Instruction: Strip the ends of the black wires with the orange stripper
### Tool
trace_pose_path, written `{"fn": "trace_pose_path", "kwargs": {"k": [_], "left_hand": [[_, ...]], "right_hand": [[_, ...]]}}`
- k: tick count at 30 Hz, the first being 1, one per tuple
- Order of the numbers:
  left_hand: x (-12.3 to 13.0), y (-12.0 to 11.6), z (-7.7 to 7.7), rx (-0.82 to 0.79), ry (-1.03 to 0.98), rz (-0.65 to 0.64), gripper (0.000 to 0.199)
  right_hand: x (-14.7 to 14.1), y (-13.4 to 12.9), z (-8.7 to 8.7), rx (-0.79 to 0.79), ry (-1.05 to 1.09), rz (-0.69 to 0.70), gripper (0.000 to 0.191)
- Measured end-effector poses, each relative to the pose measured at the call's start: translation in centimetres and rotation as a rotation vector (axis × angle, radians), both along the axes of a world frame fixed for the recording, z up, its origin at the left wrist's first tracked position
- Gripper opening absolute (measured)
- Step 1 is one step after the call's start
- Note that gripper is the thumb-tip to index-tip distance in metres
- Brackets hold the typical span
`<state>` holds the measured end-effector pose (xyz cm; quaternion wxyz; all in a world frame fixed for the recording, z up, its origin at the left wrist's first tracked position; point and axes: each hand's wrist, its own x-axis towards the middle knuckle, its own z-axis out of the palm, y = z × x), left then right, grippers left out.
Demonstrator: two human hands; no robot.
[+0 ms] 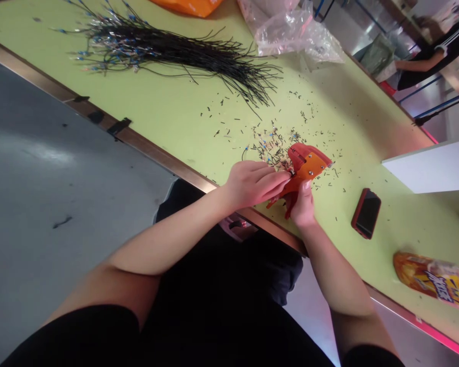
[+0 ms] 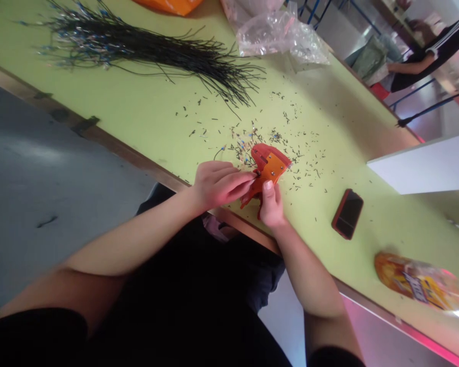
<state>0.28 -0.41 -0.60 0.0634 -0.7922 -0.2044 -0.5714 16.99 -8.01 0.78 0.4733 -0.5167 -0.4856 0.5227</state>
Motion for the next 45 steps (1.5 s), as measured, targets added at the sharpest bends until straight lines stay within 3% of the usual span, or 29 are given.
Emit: {"fn": "trace_pose_path", "kwargs": {"k": [7,19,26,34,37,40,45], "left_hand": [[0.0,0.0,-0.2,-0.016,0.001,-0.023,0.003],[0.0,0.0,-0.4,-0.028,0.008,-0.024,0.003],[-0.1,0.0,-0.9,-0.164,0.101,-0.038,0.012],[-0.1,-0.1,-0.6,-0.184,-0.004,-0.109,0.009],[-0.3,-0.1,0.0,-0.267,-0.067,-0.095,0.016],[-0.6,0.1,0.4,-0.416,-0.170,-0.035,0.031],[-1.0,0.5,0.7,-0.543,-0.233,-0.008,0.041]], "right_hand": [[-0.3,0.2,0.0,0.044,0.057,-0.073,0.074],[-0.2,0.0,0.1,0.012,-0.037,-0.023,0.080],[-0.5,-0.1,0.3,-0.012,-0.025,-0.030,0.075],[-0.5,0.2,0.2,-0.003,0.048,-0.010,0.072],[0.4,0.7,1.1,-0.014,0.186,0.059,0.070],[1.9,1.0,2.0,-0.105,0.233,0.231,0.083],[2.7,0.8,1.9,-0.218,0.263,0.474,0.087]]}}
